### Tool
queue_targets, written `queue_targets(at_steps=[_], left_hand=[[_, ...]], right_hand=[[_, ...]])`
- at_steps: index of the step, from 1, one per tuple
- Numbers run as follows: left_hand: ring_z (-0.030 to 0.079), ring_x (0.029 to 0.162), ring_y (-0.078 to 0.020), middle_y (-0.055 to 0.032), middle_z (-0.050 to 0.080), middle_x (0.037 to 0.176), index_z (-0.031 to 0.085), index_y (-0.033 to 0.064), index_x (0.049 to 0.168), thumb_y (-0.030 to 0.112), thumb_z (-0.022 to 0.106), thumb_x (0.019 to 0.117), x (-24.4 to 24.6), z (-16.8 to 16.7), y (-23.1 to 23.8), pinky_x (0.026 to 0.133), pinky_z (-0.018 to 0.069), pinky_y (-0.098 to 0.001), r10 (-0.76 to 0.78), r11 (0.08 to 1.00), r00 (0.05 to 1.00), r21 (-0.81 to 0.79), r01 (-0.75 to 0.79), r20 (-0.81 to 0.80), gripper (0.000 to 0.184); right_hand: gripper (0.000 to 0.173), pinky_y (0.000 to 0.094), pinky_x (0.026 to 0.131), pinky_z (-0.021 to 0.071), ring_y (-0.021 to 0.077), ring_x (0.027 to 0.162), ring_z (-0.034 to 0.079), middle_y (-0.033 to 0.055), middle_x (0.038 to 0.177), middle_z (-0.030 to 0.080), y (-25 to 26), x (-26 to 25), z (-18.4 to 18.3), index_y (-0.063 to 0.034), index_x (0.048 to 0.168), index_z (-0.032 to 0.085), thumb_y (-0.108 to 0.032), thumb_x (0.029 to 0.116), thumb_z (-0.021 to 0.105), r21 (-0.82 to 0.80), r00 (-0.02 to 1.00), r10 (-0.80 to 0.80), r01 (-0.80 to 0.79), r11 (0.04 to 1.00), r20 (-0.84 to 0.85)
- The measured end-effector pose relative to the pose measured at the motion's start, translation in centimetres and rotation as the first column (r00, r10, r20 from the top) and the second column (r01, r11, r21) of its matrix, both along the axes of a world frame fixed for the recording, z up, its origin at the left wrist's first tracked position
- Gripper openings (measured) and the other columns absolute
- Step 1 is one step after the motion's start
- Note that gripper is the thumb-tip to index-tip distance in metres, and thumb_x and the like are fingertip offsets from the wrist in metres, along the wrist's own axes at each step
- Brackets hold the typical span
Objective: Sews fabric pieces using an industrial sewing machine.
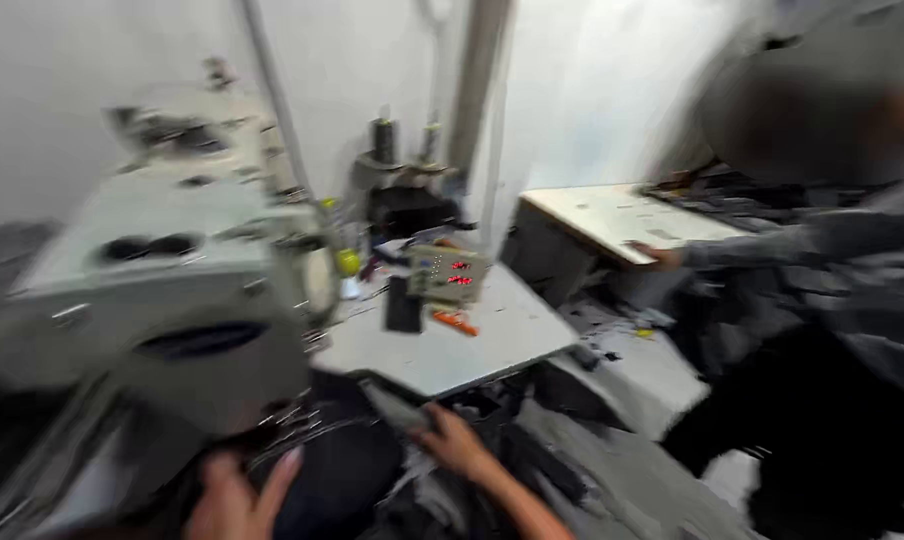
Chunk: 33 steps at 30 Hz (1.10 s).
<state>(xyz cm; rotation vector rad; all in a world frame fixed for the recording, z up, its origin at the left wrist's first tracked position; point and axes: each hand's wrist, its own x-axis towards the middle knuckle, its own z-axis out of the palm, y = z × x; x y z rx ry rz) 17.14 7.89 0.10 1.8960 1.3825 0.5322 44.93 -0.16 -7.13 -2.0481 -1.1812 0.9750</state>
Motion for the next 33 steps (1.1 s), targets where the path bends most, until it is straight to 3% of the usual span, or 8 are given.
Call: queue_targets(at_steps=[6,10,15,20,26,29,31,33], left_hand=[[0.064,0.113,-0.0247,-0.0239,0.065,0.119,0.050,-0.0113,0.132,0.028,0.063,0.0938,-3.1,-3.6,1.7,0.100,0.0520,-0.0442,0.146,0.986,0.897,0.008,-0.164,0.416,0.056],[0.066,0.094,0.0028,0.0014,0.067,0.102,0.050,-0.0043,0.119,0.018,0.063,0.0898,-8.3,-6.9,4.8,0.086,0.0568,-0.0195,0.123,0.974,0.788,0.079,-0.213,0.603,0.039],[0.068,0.088,0.0031,0.0081,0.068,0.094,0.050,0.0031,0.112,0.016,0.068,0.0872,-9.2,-7.8,5.8,0.081,0.0582,-0.0187,0.099,0.958,0.764,0.147,-0.247,0.638,0.033],[0.064,0.083,0.0072,0.0148,0.063,0.088,0.051,0.0130,0.104,0.022,0.072,0.0849,-8.1,-5.9,7.0,0.076,0.0558,-0.0134,0.063,0.940,0.784,0.227,-0.255,0.617,0.030],[0.064,0.092,0.0069,0.0104,0.066,0.097,0.050,-0.0006,0.112,0.015,0.072,0.0857,-10.3,-5.4,3.7,0.085,0.0554,-0.0185,0.152,0.940,0.828,0.180,-0.289,0.539,0.038],[0.063,0.098,0.0101,0.0123,0.067,0.102,0.048,-0.0044,0.116,0.006,0.072,0.0825,-12.3,-6.3,1.9,0.089,0.0552,-0.0177,0.192,0.918,0.843,0.213,-0.336,0.502,0.043],[0.061,0.088,0.0054,0.0015,0.064,0.092,0.051,-0.0140,0.114,0.011,0.076,0.0817,-12.0,-7.6,1.9,0.081,0.0531,-0.0192,0.213,0.917,0.866,0.213,-0.337,0.452,0.048],[0.062,0.081,0.0066,0.0041,0.064,0.087,0.054,-0.0058,0.108,0.024,0.078,0.0831,-10.5,-8.8,3.4,0.076,0.0539,-0.0163,0.190,0.915,0.871,0.240,-0.325,0.452,0.045]], right_hand=[[0.027,0.0278,0.080,0.0571,0.0036,0.083,0.065,0.0012,0.092,0.067,-0.5,-1.0,-0.6,-0.0002,0.113,0.063,-0.019,0.1061,0.046,0.344,0.904,-0.225,0.355,0.869,-0.363],[0.021,0.0187,0.067,0.0522,-0.0036,0.069,0.060,-0.0120,0.073,0.063,2.3,-1.9,1.3,-0.0168,0.087,0.065,-0.032,0.0990,0.056,0.512,0.959,-0.070,0.207,0.834,-0.274],[0.038,0.0269,0.052,0.0435,0.0021,0.053,0.051,-0.0089,0.059,0.051,7.2,-0.6,0.6,-0.0163,0.079,0.062,-0.051,0.0934,0.061,0.535,0.990,-0.112,0.052,0.844,0.082],[0.035,0.0307,0.053,0.0442,0.0046,0.054,0.052,-0.0072,0.060,0.052,8.8,0.1,-0.2,-0.0151,0.082,0.063,-0.047,0.0955,0.059,0.538,0.974,-0.197,0.105,0.836,0.115],[0.032,0.0235,0.052,0.0398,-0.0001,0.054,0.048,-0.0071,0.061,0.051,10.4,-1.4,2.3,-0.0111,0.083,0.063,-0.041,0.0947,0.062,0.679,0.952,-0.185,-0.032,0.733,0.244],[0.030,0.0088,0.053,0.0412,-0.0118,0.056,0.048,-0.0132,0.062,0.053,10.6,-1.6,2.1,-0.0154,0.080,0.062,-0.042,0.0923,0.067,0.721,0.975,0.055,-0.195,0.664,0.214],[0.027,0.0126,0.053,0.0387,-0.0101,0.054,0.045,-0.0133,0.060,0.051,11.1,-0.7,0.4,-0.0146,0.077,0.062,-0.037,0.0903,0.070,0.606,0.977,0.141,-0.212,0.767,0.162],[0.023,0.0203,0.052,0.0376,-0.0026,0.052,0.043,-0.0075,0.059,0.049,11.7,-0.2,-0.7,-0.0097,0.076,0.062,-0.025,0.0913,0.071,0.481,0.979,0.145,-0.198,0.854,0.146]])
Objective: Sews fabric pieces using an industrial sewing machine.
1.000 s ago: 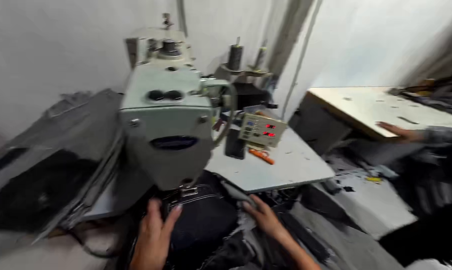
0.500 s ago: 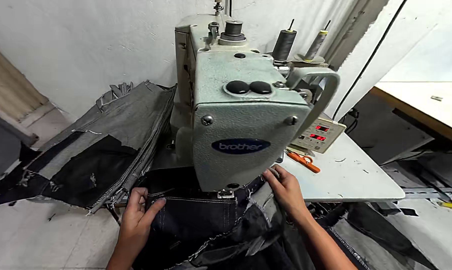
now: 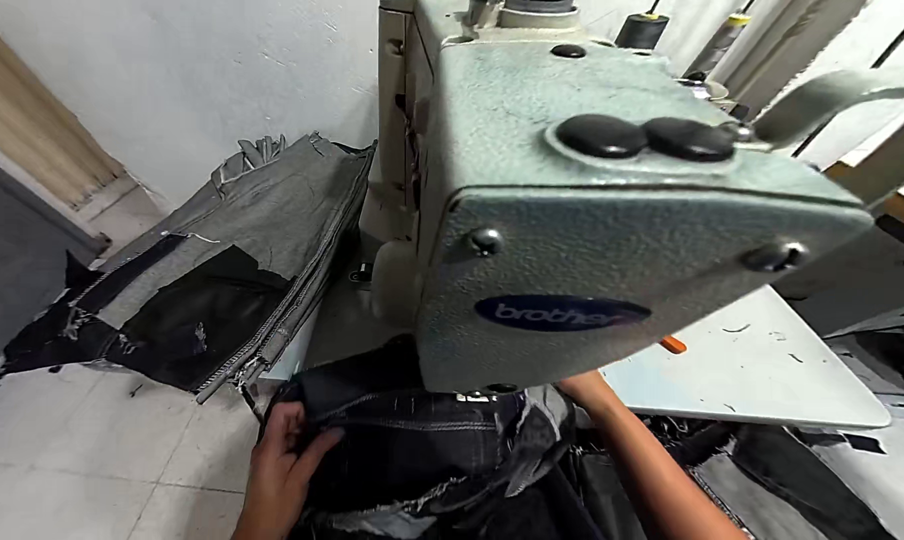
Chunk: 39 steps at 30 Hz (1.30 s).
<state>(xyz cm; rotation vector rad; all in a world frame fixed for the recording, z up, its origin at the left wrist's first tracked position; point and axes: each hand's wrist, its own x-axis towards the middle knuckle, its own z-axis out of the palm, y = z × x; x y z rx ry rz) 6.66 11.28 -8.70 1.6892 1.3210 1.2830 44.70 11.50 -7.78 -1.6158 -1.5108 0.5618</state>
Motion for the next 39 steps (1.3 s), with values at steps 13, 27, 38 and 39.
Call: queue_targets(at_steps=[13,27,38,39], left_hand=[[0.065,0.084,0.0057,0.0142,0.064,0.088,0.049,0.0069,0.106,0.011,0.070,0.0834,1.2,2.8,0.5,0.077,0.0568,-0.0178,0.009,0.996,0.987,-0.094,0.006,0.159,0.031],[0.068,0.085,0.0044,0.0183,0.069,0.089,0.051,0.0203,0.105,0.019,0.077,0.0821,0.4,1.8,2.0,0.077,0.0576,-0.0168,-0.061,0.998,0.970,-0.004,0.064,0.235,0.035],[0.066,0.081,0.0050,0.0156,0.065,0.084,0.050,0.0152,0.102,0.018,0.074,0.0819,0.0,1.6,2.0,0.074,0.0570,-0.0165,-0.003,1.000,0.985,-0.021,0.007,0.173,0.031],[0.066,0.080,0.0051,0.0155,0.066,0.084,0.050,0.0149,0.102,0.018,0.074,0.0825,0.0,1.6,1.9,0.074,0.0570,-0.0167,-0.009,1.000,0.986,-0.022,0.013,0.168,0.031]], right_hand=[[0.010,0.0565,0.067,0.0529,0.0342,0.077,0.071,0.0152,0.082,0.071,6.5,-0.4,1.7,-0.0044,0.093,0.072,-0.013,0.0872,0.070,0.260,0.916,-0.052,-0.058,0.964,0.398],[0.025,0.0457,0.070,0.0544,0.0240,0.077,0.070,0.0098,0.081,0.071,4.6,0.0,0.6,-0.0049,0.097,0.073,-0.026,0.0937,0.060,0.291,0.932,-0.074,-0.035,0.956,0.354],[0.014,0.0473,0.067,0.0553,0.0239,0.073,0.069,0.0114,0.080,0.070,6.3,-0.5,1.6,-0.0041,0.098,0.072,-0.010,0.0853,0.072,0.232,0.972,0.050,-0.105,0.967,0.231],[0.013,0.0463,0.066,0.0549,0.0229,0.072,0.069,0.0107,0.079,0.069,6.2,-0.4,1.8,-0.0041,0.097,0.072,-0.011,0.0854,0.072,0.233,0.973,0.060,-0.114,0.966,0.225]])
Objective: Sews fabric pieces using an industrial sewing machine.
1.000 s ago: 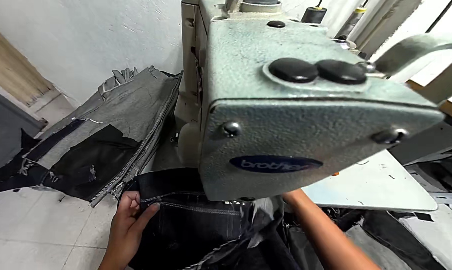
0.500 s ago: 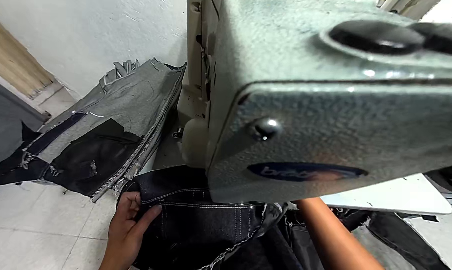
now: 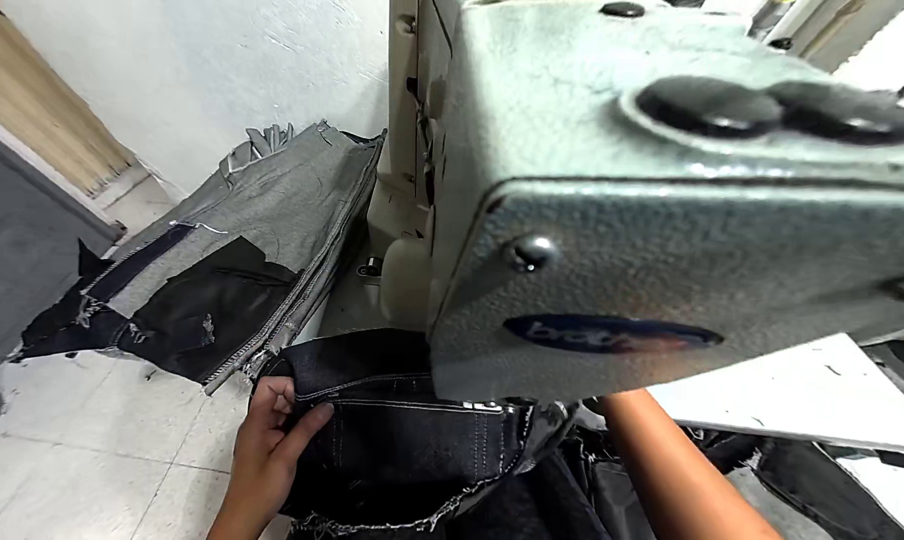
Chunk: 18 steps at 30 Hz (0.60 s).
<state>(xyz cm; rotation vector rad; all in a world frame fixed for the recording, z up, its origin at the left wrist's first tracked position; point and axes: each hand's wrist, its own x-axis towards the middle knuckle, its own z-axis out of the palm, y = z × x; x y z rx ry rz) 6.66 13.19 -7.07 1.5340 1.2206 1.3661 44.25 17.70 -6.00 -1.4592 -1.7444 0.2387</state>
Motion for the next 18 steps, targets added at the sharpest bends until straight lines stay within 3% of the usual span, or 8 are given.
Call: queue_targets(at_steps=[3,6,8,11,12,13,15,18], left_hand=[[0.065,0.078,0.0043,0.0136,0.064,0.081,0.050,0.0119,0.101,0.019,0.073,0.0835,0.0,0.1,0.0,0.072,0.0566,-0.0171,0.013,1.000,1.000,-0.021,-0.014,-0.017,0.029],[0.064,0.074,0.0045,0.0111,0.064,0.079,0.053,0.0078,0.102,0.024,0.074,0.0833,-0.3,0.0,-0.1,0.070,0.0558,-0.0172,0.014,0.998,0.994,-0.056,-0.020,-0.113,0.032],[0.060,0.067,0.0028,0.0082,0.062,0.076,0.055,0.0058,0.103,0.030,0.073,0.0852,-0.6,0.3,-0.4,0.064,0.0526,-0.0185,0.042,0.998,0.953,-0.041,-0.057,-0.299,0.035],[0.063,0.071,-0.0259,-0.0171,0.064,0.093,0.061,-0.0059,0.111,0.025,0.075,0.0864,0.0,1.5,-1.8,0.064,0.0552,-0.0428,0.169,0.983,0.805,0.151,-0.099,-0.569,0.042],[0.065,0.074,-0.0324,-0.0234,0.064,0.100,0.062,-0.0075,0.112,0.022,0.075,0.0864,0.6,2.2,-2.6,0.065,0.0565,-0.0466,0.198,0.975,0.765,0.206,-0.086,-0.614,0.041],[0.067,0.078,-0.0363,-0.0268,0.065,0.103,0.062,-0.0089,0.112,0.021,0.075,0.0881,1.3,3.0,-3.5,0.068,0.0580,-0.0488,0.172,0.979,0.748,0.194,-0.059,-0.641,0.040],[0.071,0.087,-0.0374,-0.0264,0.068,0.104,0.063,-0.0100,0.116,0.024,0.070,0.0954,3.2,4.9,-5.4,0.077,0.0595,-0.0512,-0.044,0.999,0.763,-0.018,0.043,-0.645,0.041],[0.071,0.098,-0.0342,-0.0253,0.067,0.112,0.057,-0.0098,0.127,0.035,0.068,0.0972,6.4,5.4,-6.5,0.086,0.0589,-0.0490,-0.309,0.941,0.813,-0.285,0.185,-0.493,0.055]], right_hand=[[0.014,0.0459,0.066,0.0547,0.0235,0.072,0.068,0.0111,0.079,0.069,-1.5,-0.1,1.3,-0.0029,0.097,0.071,-0.013,0.0874,0.069,-0.076,1.000,-0.017,0.016,0.997,-0.011],[0.018,0.0550,0.076,0.0511,0.0356,0.083,0.067,0.0229,0.088,0.067,-4.0,-1.2,3.9,0.0059,0.104,0.067,-0.007,0.0922,0.069,-0.207,0.996,-0.081,0.072,0.976,-0.037],[0.033,0.0549,0.083,0.0520,0.0340,0.093,0.069,0.0228,0.098,0.070,-5.4,-1.3,4.4,0.0063,0.110,0.068,-0.015,0.0840,0.072,-0.102,0.998,-0.060,0.063,0.993,0.026],[0.077,0.0506,0.094,0.0513,0.0265,0.111,0.064,0.0184,0.119,0.067,-7.5,-1.4,3.8,0.0030,0.131,0.059,-0.056,0.0816,0.070,-0.063,0.996,-0.064,0.068,0.996,0.054],[0.087,0.0502,0.099,0.0514,0.0269,0.117,0.062,0.0192,0.126,0.063,-8.6,-1.6,3.5,0.0026,0.137,0.053,-0.062,0.0814,0.069,-0.067,0.994,-0.090,0.094,0.993,0.060],[0.093,0.0535,0.099,0.0509,0.0338,0.120,0.061,0.0249,0.130,0.060,-9.8,-2.1,3.1,0.0062,0.140,0.048,-0.060,0.0792,0.073,-0.060,0.991,-0.121,0.125,0.990,0.065],[0.100,0.0560,0.105,0.0471,0.0458,0.128,0.054,0.0364,0.140,0.050,-12.1,-3.5,2.0,0.0141,0.145,0.038,-0.044,0.0742,0.079,-0.073,0.984,-0.174,0.177,0.982,0.046],[0.099,0.0518,0.112,0.0421,0.0477,0.136,0.046,0.0405,0.148,0.039,-13.7,-4.8,-0.6,0.0185,0.149,0.027,-0.022,0.0717,0.076,-0.113,0.972,-0.232,0.227,0.967,-0.037]])
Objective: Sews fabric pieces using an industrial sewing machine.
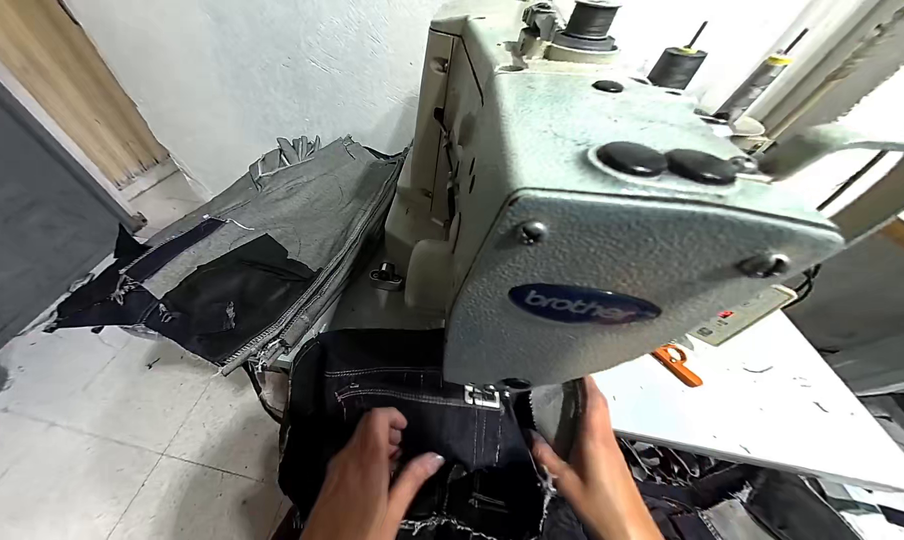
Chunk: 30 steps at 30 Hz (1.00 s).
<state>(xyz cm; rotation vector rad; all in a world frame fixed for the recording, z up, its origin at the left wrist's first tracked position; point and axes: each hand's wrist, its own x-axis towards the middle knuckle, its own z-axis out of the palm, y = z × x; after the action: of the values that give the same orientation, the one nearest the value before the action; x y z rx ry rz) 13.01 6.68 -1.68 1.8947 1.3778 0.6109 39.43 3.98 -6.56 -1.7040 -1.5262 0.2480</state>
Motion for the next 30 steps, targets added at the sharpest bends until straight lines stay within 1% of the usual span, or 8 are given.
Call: queue_targets(at_steps=[4,6,8,10,13,17,27,30], left_hand=[[0.070,0.108,-0.0301,-0.0255,0.062,0.127,0.040,-0.0107,0.141,0.057,0.070,0.0899,3.8,-1.0,0.3,0.092,0.0589,-0.0466,0.071,0.996,0.987,-0.058,-0.063,0.141,0.090],[0.064,0.121,-0.0320,-0.0276,0.058,0.135,0.033,-0.0106,0.147,0.062,0.074,0.0826,5.3,-0.4,0.6,0.102,0.0522,-0.0477,0.149,0.987,0.980,-0.083,-0.139,0.129,0.105],[0.060,0.127,-0.0327,-0.0283,0.055,0.139,0.029,-0.0106,0.149,0.058,0.073,0.0848,5.8,0.1,0.9,0.107,0.0484,-0.0473,0.158,0.985,0.979,-0.088,-0.147,0.126,0.104],[0.068,0.111,-0.0336,-0.0257,0.067,0.118,0.040,-0.0105,0.142,0.043,0.073,0.0905,4.7,0.4,1.2,0.096,0.0544,-0.0510,0.145,0.989,0.973,-0.030,-0.142,0.177,0.082],[0.071,0.075,-0.0224,-0.0111,0.071,0.083,0.059,-0.0034,0.121,0.023,0.074,0.0893,0.0,-0.2,3.0,0.069,0.0593,-0.0458,0.115,0.963,0.973,0.218,-0.158,0.198,0.044],[0.066,0.064,-0.0203,-0.0087,0.067,0.077,0.060,-0.0014,0.120,0.029,0.076,0.0863,-4.8,-2.6,6.3,0.061,0.0569,-0.0418,0.166,0.861,0.985,0.481,-0.165,0.041,0.048],[0.073,0.088,-0.0316,-0.0181,0.073,0.095,0.060,-0.0033,0.124,0.006,0.079,0.0833,-2.0,-1.1,10.5,0.080,0.0566,-0.0554,0.191,0.858,0.971,0.457,-0.237,0.145,0.046],[0.072,0.082,-0.0292,-0.0163,0.072,0.091,0.061,-0.0018,0.121,0.005,0.079,0.0828,-1.4,-0.8,10.9,0.076,0.0561,-0.0525,0.188,0.859,0.973,0.457,-0.229,0.133,0.043]], right_hand=[[0.067,0.0523,0.095,0.0550,0.0333,0.113,0.068,0.0265,0.128,0.065,0.3,1.3,-3.9,0.0107,0.147,0.040,-0.010,0.0881,0.065,-0.068,0.983,-0.098,0.089,0.994,-0.157],[0.037,0.0350,0.088,0.0543,0.0121,0.097,0.068,0.0111,0.106,0.072,0.8,2.3,-5.0,0.0047,0.126,0.063,-0.009,0.0929,0.056,-0.111,0.902,-0.162,0.127,0.986,-0.399],[0.020,0.0165,0.074,0.0526,-0.0046,0.079,0.062,-0.0051,0.085,0.067,1.2,2.7,-4.2,-0.0010,0.103,0.066,-0.003,0.0944,0.049,-0.080,0.765,-0.170,0.154,0.985,-0.621],[0.020,0.0159,0.071,0.0552,-0.0051,0.074,0.064,-0.0099,0.080,0.068,0.7,3.0,-2.7,-0.0053,0.097,0.065,0.000,0.0972,0.046,-0.004,0.690,-0.102,0.142,0.990,-0.717],[0.018,0.0111,0.063,0.0497,-0.0104,0.067,0.058,-0.0184,0.073,0.064,-0.7,4.7,-1.0,-0.0168,0.081,0.067,-0.006,0.0901,0.056,0.130,0.817,0.113,-0.047,0.990,-0.566],[0.018,0.0099,0.054,0.0410,-0.0125,0.058,0.048,-0.0163,0.066,0.057,0.1,3.5,-0.2,-0.0148,0.078,0.066,-0.027,0.0907,0.066,0.069,0.916,0.213,-0.202,0.977,-0.339],[0.016,0.0118,0.058,0.0468,-0.0089,0.061,0.057,-0.0149,0.066,0.062,2.6,2.0,1.7,-0.0169,0.075,0.066,-0.012,0.0890,0.063,0.035,0.880,0.026,-0.011,0.999,-0.474],[0.018,0.0117,0.058,0.0467,-0.0082,0.060,0.056,-0.0150,0.066,0.061,2.0,1.3,1.7,-0.0168,0.075,0.066,-0.009,0.0903,0.060,0.029,0.847,0.022,-0.008,1.000,-0.531]])
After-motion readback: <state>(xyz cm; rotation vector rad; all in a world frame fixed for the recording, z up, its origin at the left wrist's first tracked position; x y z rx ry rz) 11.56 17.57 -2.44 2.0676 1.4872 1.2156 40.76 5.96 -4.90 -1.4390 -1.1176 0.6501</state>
